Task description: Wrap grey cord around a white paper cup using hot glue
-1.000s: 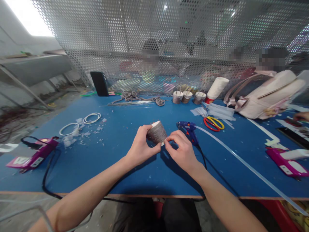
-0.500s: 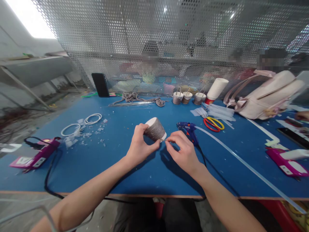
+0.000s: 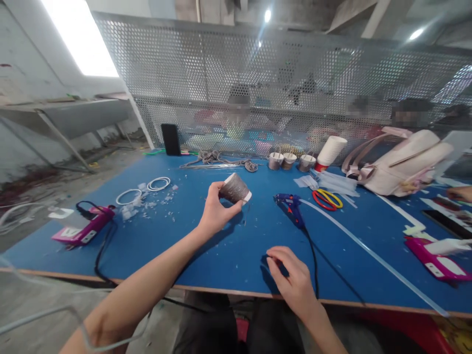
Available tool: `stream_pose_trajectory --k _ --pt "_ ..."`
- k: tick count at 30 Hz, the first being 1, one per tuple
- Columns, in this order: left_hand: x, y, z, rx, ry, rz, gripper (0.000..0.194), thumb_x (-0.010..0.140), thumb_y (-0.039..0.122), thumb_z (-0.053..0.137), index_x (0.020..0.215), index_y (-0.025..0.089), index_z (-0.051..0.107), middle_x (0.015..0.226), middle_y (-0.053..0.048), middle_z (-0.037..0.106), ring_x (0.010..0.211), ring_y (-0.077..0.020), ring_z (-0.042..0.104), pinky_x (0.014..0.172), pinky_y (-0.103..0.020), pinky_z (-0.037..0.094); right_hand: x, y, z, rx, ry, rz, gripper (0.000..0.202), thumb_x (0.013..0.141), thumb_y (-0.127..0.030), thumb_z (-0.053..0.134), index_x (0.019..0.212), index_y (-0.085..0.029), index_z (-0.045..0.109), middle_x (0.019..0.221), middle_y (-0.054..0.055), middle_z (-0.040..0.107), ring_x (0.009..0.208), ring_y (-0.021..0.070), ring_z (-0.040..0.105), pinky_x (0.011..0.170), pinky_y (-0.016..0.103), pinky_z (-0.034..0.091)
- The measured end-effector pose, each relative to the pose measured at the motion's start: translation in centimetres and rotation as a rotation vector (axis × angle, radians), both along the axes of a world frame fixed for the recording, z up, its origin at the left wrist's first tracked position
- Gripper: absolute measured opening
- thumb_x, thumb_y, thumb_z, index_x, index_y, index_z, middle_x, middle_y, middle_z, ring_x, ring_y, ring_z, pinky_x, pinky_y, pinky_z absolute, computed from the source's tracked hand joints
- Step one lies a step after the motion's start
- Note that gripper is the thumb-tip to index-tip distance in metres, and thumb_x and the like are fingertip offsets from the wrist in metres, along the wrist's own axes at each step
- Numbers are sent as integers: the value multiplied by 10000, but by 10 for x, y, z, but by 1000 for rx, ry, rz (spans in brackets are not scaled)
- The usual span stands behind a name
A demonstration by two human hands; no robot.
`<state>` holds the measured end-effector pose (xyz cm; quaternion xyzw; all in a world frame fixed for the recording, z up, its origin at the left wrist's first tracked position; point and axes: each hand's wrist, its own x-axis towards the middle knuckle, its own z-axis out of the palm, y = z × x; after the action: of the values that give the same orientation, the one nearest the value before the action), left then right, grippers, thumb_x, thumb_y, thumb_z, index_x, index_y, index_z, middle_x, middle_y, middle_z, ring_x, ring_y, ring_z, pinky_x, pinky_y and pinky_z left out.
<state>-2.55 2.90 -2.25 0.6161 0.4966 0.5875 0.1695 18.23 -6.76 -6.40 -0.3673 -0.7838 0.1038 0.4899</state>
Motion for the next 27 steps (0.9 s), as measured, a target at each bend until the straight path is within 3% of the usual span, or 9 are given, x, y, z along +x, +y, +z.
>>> stream_pose_trajectory --k 3,7,21,27 --pt "-2 5 2 7 -22 -2 433 635 281 685 979 207 432 926 -2 493 795 -135 507 742 -283 433 -4 6 -4 -157 -105 33 125 911 -177 512 842 -189 615 769 38 658 609 143 609 584 255 509" --pt "-5 8 7 2 -84 -3 430 611 247 694 959 205 446 873 14 510 750 -127 501 717 -270 429 -7 12 -5 -171 -198 28 190 916 -226 501 771 -195 620 730 25 657 607 147 599 594 256 473" --pt "-4 -5 21 -20 -133 -116 365 612 275 668 852 220 398 708 51 479 646 -120 478 618 -252 393 -7 15 -6 -271 -88 -53 237 876 -282 491 718 -193 644 719 44 680 659 172 614 656 285 476" --pt "-22 -5 18 -50 -101 -136 358 602 273 680 845 215 424 720 47 489 659 -126 487 628 -260 402 -3 17 -5 -415 -42 -96 256 848 -359 512 724 -191 659 651 23 662 621 163 600 610 264 473"
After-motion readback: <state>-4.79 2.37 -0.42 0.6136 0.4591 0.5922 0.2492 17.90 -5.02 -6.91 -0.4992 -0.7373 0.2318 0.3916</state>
